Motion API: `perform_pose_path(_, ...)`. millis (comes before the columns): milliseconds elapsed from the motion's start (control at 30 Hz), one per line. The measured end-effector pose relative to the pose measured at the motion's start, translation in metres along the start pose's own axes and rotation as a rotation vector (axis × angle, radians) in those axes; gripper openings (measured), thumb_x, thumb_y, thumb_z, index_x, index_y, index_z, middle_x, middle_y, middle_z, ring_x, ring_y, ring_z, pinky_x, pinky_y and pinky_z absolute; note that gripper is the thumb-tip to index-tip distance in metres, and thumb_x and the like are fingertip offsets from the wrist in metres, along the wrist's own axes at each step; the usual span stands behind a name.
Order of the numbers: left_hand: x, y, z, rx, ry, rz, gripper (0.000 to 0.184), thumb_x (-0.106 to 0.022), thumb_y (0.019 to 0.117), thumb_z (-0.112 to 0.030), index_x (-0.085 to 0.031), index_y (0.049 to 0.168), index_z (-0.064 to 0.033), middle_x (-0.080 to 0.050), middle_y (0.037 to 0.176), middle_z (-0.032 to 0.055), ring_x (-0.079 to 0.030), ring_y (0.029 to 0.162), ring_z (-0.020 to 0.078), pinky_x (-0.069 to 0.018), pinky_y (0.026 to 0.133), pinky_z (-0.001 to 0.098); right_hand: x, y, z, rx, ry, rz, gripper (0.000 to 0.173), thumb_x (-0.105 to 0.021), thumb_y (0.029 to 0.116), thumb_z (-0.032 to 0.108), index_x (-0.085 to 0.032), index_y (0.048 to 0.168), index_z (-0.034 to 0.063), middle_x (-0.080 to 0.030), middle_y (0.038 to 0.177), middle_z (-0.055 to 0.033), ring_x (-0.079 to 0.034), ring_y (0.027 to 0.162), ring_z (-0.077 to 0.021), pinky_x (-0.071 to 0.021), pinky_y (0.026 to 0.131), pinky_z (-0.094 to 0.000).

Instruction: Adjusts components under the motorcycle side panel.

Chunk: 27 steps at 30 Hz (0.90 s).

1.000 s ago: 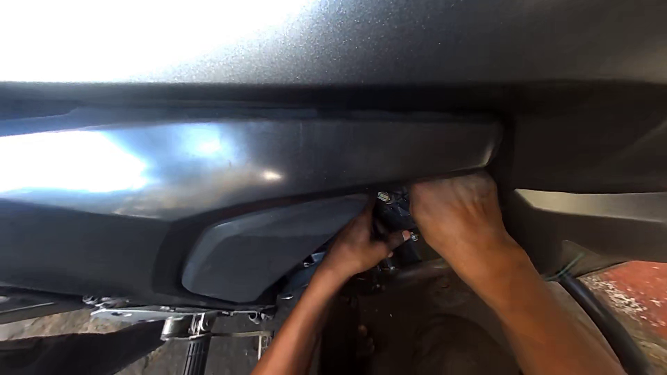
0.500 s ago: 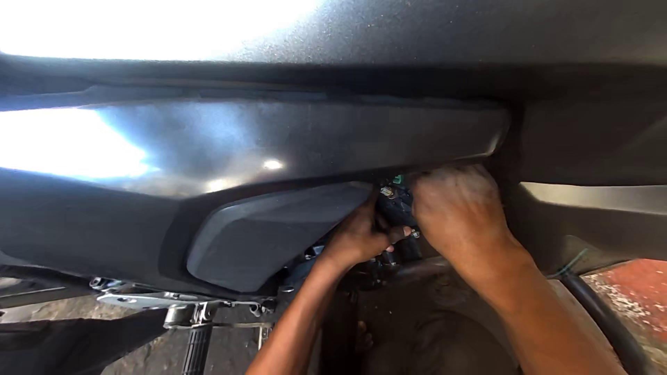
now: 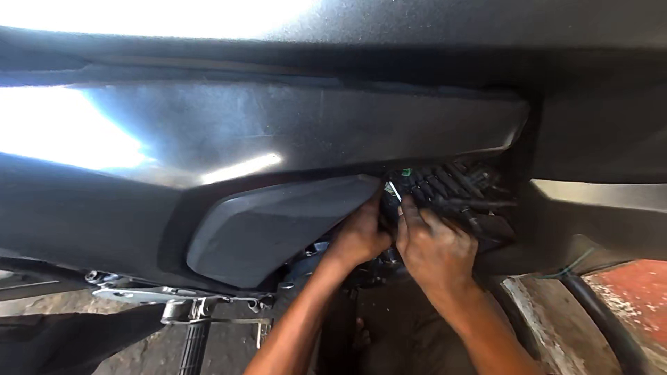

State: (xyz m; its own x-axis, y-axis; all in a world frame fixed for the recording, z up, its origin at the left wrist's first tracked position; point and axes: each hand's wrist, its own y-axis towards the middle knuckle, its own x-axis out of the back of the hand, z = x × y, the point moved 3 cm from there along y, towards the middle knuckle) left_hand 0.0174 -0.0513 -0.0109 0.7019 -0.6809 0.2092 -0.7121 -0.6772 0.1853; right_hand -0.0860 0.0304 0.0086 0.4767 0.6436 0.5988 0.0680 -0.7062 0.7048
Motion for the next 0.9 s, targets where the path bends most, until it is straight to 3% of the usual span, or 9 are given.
perform_pose_path(100, 0.000, 0.001, 0.000, 0.047, -0.081, 0.026, 0.086, -0.069, 0.0887, 0.000, -0.024, 0.162, -0.0112, -0.066, 0.088, 0.0126, -0.064, 0.066, 0.0185, -0.0560, 0.059, 0.0341, 0.010, 0.010, 0.004, -0.032, -0.012, 0.069, 0.028, -0.057, 0.0974, 0.015, -0.076, 0.115, 0.0034, -0.064, 0.069, -0.0120, -0.064, 0.056, -0.0309, -0.0466, 0.046, -0.0433)
perform_pose_path(200, 0.000, 0.002, -0.001, 0.056, -0.078, 0.047, 0.091, -0.069, 0.0876, 0.003, -0.021, 0.164, -0.0110, -0.066, 0.088, 0.0110, -0.063, 0.069, 0.0169, -0.0555, 0.061, 0.0329, 0.014, 0.015, 0.008, -0.059, -0.057, 0.121, 0.027, -0.059, 0.0961, 0.016, -0.077, 0.113, 0.0049, -0.066, 0.070, -0.0112, -0.065, 0.055, -0.0301, -0.0453, 0.043, -0.0429)
perform_pose_path(400, 0.000, 0.002, 0.003, 0.002, -0.111, 0.031, 0.085, -0.069, 0.0894, 0.000, -0.024, 0.161, -0.0073, -0.066, 0.090, 0.0094, -0.065, 0.073, 0.0150, -0.0566, 0.065, 0.0320, 0.022, 0.028, 0.005, -0.037, -0.062, 0.125, 0.026, -0.057, 0.0960, 0.016, -0.077, 0.109, 0.0047, -0.066, 0.072, -0.0131, -0.066, 0.059, -0.0327, -0.0461, 0.044, -0.0447)
perform_pose_path(500, -0.001, 0.003, 0.003, 0.021, -0.217, 0.047, 0.074, -0.072, 0.0917, -0.004, -0.033, 0.154, -0.0062, -0.064, 0.085, 0.0068, -0.063, 0.068, 0.0116, -0.0554, 0.062, 0.0270, 0.035, 0.051, 0.000, 0.016, -0.041, 0.232, 0.018, -0.060, 0.0955, 0.009, -0.076, 0.103, 0.0029, -0.069, 0.081, -0.0173, -0.070, 0.076, -0.0388, -0.0508, 0.052, -0.0496)
perform_pose_path(567, 0.000, 0.002, 0.002, 0.057, -0.267, 0.062, 0.068, -0.074, 0.0923, -0.007, -0.038, 0.149, -0.0062, -0.064, 0.084, 0.0055, -0.063, 0.069, 0.0096, -0.0549, 0.063, 0.0243, 0.040, 0.066, -0.001, 0.043, -0.060, 0.263, 0.011, -0.062, 0.0928, 0.004, -0.071, 0.089, 0.0016, -0.069, 0.082, -0.0188, -0.070, 0.087, -0.0418, -0.0516, 0.058, -0.0511)
perform_pose_path(633, 0.001, 0.000, 0.002, 0.083, -0.293, 0.083, 0.071, -0.075, 0.0927, -0.009, -0.036, 0.152, -0.0061, -0.065, 0.089, 0.0064, -0.064, 0.072, 0.0096, -0.0553, 0.066, 0.0241, 0.041, 0.077, -0.002, 0.059, -0.063, 0.229, 0.012, -0.064, 0.0878, -0.001, -0.065, 0.075, -0.0014, -0.066, 0.077, -0.0216, -0.069, 0.087, -0.0442, -0.0495, 0.059, -0.0521)
perform_pose_path(800, 0.003, -0.001, 0.000, 0.093, -0.296, 0.096, 0.076, -0.075, 0.0924, -0.010, -0.033, 0.155, -0.0034, -0.066, 0.092, 0.0080, -0.064, 0.075, 0.0099, -0.0562, 0.070, 0.0250, 0.029, 0.087, -0.010, 0.138, -0.021, 0.096, 0.007, -0.059, 0.0917, -0.004, -0.066, 0.089, -0.0045, -0.069, 0.089, -0.0269, -0.068, 0.093, -0.0480, -0.0517, 0.070, -0.0580)
perform_pose_path(900, 0.004, 0.000, 0.001, 0.100, -0.282, 0.112, 0.081, -0.076, 0.0926, -0.012, -0.029, 0.158, -0.0043, -0.066, 0.092, 0.0086, -0.064, 0.075, 0.0106, -0.0562, 0.070, 0.0256, 0.023, 0.090, -0.013, 0.138, 0.024, 0.109, 0.013, -0.060, 0.0933, -0.002, -0.068, 0.103, -0.0035, -0.069, 0.104, -0.0288, -0.067, 0.104, -0.0487, -0.0523, 0.080, -0.0618)
